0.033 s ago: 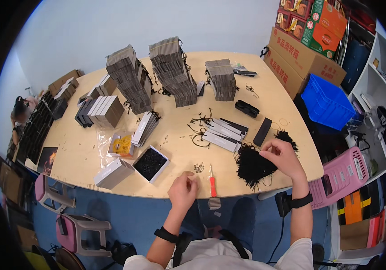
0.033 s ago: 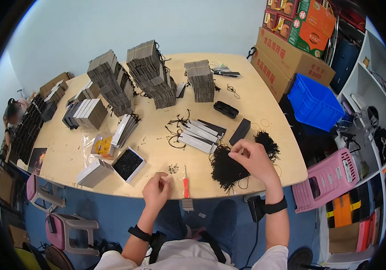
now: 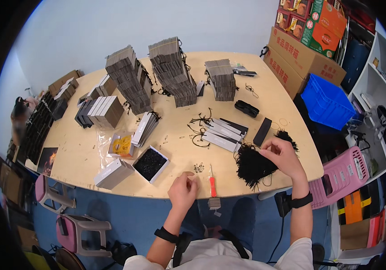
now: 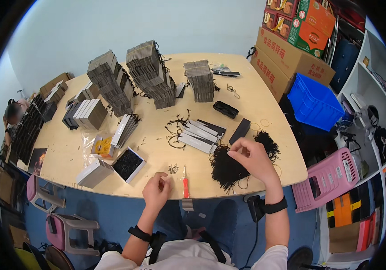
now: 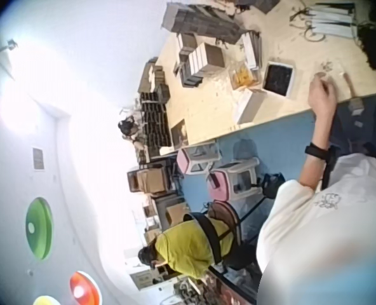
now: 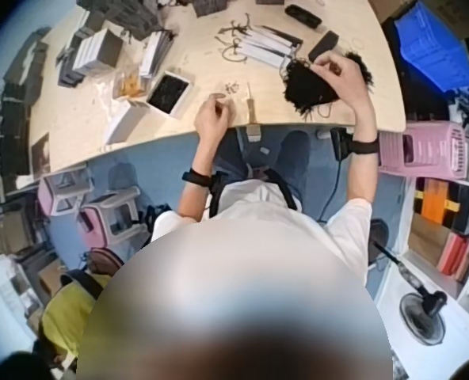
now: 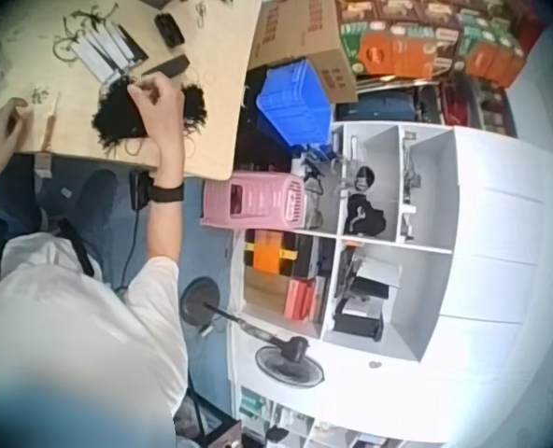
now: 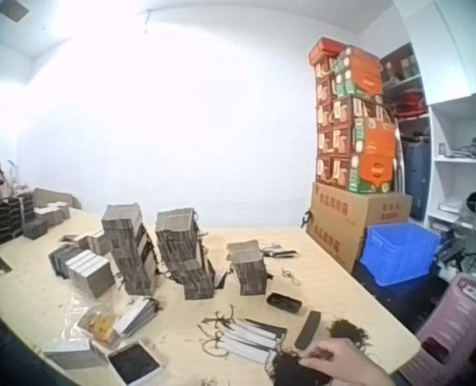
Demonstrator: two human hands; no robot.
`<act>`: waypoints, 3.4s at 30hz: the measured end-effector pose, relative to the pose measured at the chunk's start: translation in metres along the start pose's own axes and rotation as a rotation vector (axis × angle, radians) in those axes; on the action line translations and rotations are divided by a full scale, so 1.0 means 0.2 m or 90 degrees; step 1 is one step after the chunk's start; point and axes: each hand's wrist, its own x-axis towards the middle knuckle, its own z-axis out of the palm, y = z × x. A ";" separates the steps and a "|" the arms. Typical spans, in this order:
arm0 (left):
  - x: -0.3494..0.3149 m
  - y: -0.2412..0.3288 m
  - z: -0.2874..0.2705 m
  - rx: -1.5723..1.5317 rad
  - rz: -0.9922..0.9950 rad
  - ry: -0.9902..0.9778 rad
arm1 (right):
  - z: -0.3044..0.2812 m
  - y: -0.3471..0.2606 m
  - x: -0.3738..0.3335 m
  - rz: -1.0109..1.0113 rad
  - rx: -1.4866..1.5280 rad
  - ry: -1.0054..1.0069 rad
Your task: Attaching black tassels or strings to white clothing tags at a production table.
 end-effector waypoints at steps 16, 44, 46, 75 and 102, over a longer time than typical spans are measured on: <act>0.04 0.02 0.02 0.057 0.033 -0.013 | 0.38 0.17 -0.07 0.131 0.343 -0.151; 0.05 -0.02 0.05 0.063 0.021 -0.024 | 0.54 0.25 -0.10 -0.050 -0.021 -0.157; 0.05 -0.02 0.05 0.055 0.021 -0.020 | 0.51 0.22 -0.10 0.025 -0.116 -0.097; 0.04 -0.03 0.01 -0.014 0.034 -0.054 | 0.90 0.00 -0.03 0.097 0.108 -0.100; 0.03 -0.03 0.01 -0.020 0.056 -0.020 | 0.93 0.02 -0.02 0.111 0.092 -0.118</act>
